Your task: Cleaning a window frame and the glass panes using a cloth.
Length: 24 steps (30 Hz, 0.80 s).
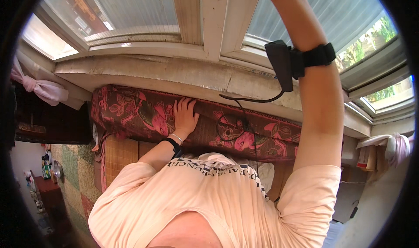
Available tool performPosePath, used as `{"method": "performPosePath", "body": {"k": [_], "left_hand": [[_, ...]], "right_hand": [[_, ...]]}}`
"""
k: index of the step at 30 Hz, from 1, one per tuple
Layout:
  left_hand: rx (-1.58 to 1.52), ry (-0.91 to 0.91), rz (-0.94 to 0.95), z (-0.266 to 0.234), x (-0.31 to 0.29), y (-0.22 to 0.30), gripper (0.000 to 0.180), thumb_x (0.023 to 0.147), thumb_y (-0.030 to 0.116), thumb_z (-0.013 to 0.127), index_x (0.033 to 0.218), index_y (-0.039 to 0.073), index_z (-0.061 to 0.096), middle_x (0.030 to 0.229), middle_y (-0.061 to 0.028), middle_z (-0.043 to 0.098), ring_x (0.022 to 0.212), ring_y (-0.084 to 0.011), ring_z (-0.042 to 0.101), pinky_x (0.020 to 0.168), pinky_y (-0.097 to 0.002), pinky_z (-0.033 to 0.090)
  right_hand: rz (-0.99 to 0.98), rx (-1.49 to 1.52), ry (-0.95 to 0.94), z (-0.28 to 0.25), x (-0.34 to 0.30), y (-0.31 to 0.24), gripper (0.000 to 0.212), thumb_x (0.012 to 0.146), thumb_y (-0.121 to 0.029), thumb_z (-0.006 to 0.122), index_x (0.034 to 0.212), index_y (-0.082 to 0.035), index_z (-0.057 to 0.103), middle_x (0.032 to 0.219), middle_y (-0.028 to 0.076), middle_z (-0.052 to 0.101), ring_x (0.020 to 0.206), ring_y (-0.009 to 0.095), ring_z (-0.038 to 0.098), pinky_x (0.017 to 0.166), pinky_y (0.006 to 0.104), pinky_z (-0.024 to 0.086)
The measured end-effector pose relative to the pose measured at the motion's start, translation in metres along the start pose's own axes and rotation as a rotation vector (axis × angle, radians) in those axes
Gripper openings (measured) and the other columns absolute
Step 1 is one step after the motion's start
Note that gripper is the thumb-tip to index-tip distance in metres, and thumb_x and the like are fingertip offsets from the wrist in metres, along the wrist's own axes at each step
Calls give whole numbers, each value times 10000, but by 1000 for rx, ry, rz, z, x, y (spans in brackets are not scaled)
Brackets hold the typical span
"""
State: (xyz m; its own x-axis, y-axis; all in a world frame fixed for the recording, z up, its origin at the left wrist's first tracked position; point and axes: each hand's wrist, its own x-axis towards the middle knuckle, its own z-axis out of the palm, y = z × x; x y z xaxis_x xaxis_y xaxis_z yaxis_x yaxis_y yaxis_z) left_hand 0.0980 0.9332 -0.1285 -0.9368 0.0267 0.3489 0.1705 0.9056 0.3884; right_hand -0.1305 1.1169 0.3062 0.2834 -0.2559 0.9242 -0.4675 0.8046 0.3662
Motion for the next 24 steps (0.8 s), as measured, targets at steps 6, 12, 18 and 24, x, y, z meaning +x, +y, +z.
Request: {"method": "performPosePath", "body": {"k": [6, 12, 18, 24], "left_hand": [[4, -1, 6, 4, 1, 1, 581, 742, 209, 714, 1279, 85, 530, 1308, -142, 477, 1320, -352, 377, 1153, -572, 206], [3, -8, 15, 3, 2, 1, 580, 741, 208, 716, 1279, 90, 531, 1323, -132, 471, 1326, -343, 375, 1156, -567, 205], [-12, -16, 35, 1, 2, 3, 578, 751, 204, 716, 1287, 99, 526, 1329, -125, 472, 1340, -334, 368, 1161, -566, 199], [35, -14, 46, 4, 1, -1, 547, 784, 207, 678, 1296, 94, 522, 1332, -128, 478, 1353, -330, 364, 1164, -567, 189]], "right_hand": [[109, 6, -239, -35, -53, -32, 699, 813, 131, 454, 1475, -89, 403, 1585, 142, 269, 1455, 457, 190, 1168, 551, 211], [204, 82, -436, -52, -95, -54, 762, 757, 152, 503, 1473, -89, 402, 1580, 150, 265, 1447, 497, 175, 1161, 584, 205], [233, 59, -577, -67, -133, -71, 672, 787, 31, 574, 1436, -100, 460, 1563, 131, 295, 1420, 503, 224, 1085, 652, 226], [147, 56, -470, -65, -168, -76, 562, 812, -97, 611, 1356, -227, 558, 1490, -2, 388, 1405, 409, 286, 1092, 513, 366]]}}
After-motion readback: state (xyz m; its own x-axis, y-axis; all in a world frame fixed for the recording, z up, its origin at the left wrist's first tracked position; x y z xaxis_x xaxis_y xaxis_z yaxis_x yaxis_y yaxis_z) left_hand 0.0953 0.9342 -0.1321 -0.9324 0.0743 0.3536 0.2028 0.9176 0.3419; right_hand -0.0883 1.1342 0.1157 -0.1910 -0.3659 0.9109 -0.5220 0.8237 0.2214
